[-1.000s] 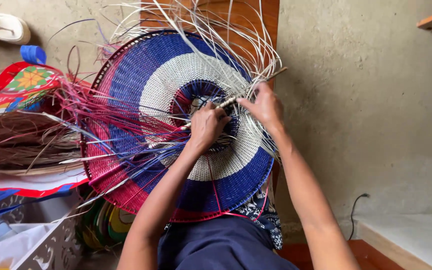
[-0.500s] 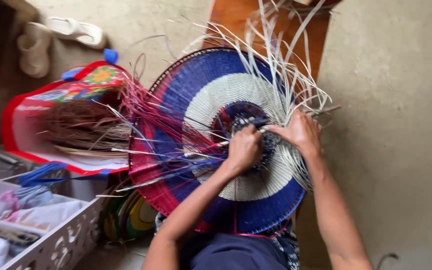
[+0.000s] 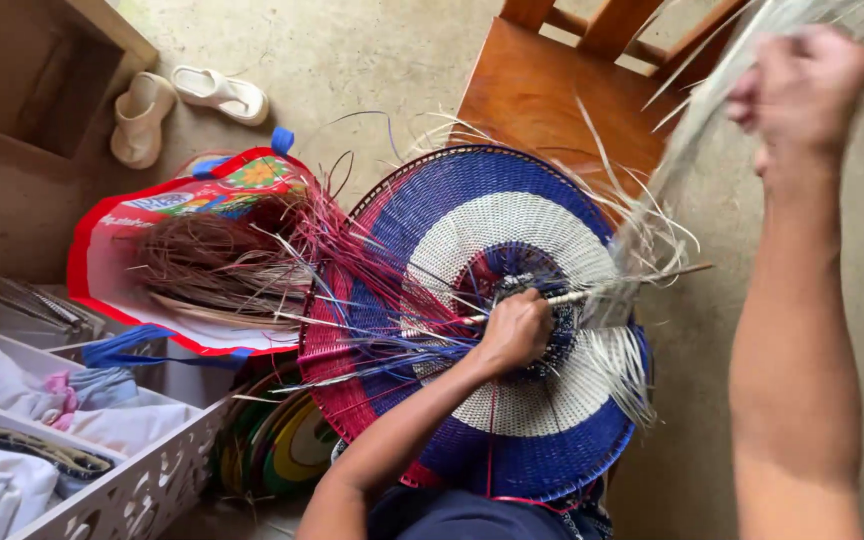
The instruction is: Weaving a circular mat with colored fibers using a wooden guide
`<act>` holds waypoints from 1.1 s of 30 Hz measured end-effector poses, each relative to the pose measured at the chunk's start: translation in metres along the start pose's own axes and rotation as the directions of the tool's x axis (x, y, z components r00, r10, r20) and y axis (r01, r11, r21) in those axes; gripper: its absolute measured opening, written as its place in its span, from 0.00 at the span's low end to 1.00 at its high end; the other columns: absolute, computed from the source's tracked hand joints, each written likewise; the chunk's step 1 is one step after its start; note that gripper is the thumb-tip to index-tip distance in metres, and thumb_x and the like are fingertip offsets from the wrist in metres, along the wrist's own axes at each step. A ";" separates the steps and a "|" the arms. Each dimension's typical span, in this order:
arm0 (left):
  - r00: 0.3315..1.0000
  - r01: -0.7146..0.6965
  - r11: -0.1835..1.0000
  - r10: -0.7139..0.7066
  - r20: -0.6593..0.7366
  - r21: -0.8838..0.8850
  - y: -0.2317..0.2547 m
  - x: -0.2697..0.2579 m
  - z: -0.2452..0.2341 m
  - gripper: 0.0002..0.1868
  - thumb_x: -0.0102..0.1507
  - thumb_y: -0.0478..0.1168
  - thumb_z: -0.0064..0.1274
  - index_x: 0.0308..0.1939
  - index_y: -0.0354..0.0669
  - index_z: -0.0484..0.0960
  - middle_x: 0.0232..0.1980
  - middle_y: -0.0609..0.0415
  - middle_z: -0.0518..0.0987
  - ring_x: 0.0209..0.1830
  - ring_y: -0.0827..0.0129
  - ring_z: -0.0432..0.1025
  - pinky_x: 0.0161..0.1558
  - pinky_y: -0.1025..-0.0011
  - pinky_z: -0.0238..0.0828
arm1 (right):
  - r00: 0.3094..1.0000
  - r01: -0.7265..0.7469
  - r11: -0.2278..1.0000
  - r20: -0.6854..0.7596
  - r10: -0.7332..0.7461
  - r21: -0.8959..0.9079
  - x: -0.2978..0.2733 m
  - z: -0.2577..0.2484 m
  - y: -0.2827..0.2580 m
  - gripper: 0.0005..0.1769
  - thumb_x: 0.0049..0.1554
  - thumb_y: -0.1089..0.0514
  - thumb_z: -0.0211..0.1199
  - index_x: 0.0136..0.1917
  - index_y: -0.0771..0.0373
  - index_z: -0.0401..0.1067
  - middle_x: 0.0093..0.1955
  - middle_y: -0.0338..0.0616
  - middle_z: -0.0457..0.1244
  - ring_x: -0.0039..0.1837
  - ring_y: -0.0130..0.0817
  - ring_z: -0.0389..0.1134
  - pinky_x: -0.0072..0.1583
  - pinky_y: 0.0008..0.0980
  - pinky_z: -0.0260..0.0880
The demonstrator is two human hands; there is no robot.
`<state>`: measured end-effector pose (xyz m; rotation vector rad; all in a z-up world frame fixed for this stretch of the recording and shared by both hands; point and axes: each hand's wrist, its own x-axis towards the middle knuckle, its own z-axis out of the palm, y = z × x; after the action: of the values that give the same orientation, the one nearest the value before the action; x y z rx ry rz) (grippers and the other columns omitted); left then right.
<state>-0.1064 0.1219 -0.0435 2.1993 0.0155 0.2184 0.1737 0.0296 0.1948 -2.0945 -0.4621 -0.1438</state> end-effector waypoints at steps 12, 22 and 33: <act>0.962 0.117 0.993 -0.119 0.247 0.022 -0.033 0.006 0.005 0.07 0.55 0.40 0.57 0.29 0.41 0.78 0.33 0.43 0.76 0.35 0.40 0.76 0.36 0.46 0.73 | 0.797 -0.372 0.901 0.421 0.434 -0.224 -0.191 -0.046 0.202 0.14 0.56 0.57 0.72 0.54 0.64 0.79 0.37 0.51 0.71 0.36 0.28 0.67 0.36 0.26 0.66; 0.922 0.077 0.997 -0.067 0.381 -0.010 0.009 0.024 0.044 0.07 0.58 0.40 0.55 0.29 0.42 0.75 0.36 0.48 0.75 0.38 0.42 0.76 0.36 0.50 0.74 | 0.702 -0.708 0.566 0.334 0.629 0.422 -0.317 -0.046 0.254 0.29 0.49 0.68 0.73 0.64 0.70 0.72 0.48 0.51 0.71 0.49 0.36 0.74 0.51 0.36 0.78; 0.915 0.124 0.992 -0.121 0.385 0.017 0.006 0.030 0.040 0.09 0.58 0.39 0.58 0.27 0.42 0.76 0.36 0.48 0.77 0.38 0.41 0.76 0.36 0.49 0.73 | 0.733 -0.653 0.529 0.275 0.622 0.542 -0.321 -0.023 0.259 0.42 0.42 0.69 0.79 0.67 0.65 0.66 0.48 0.46 0.69 0.47 0.31 0.73 0.50 0.32 0.79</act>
<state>-0.0710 0.0894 -0.0579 2.1889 -0.0664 -0.2884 -0.0216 -0.1991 -0.0883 -1.4816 0.2600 0.4509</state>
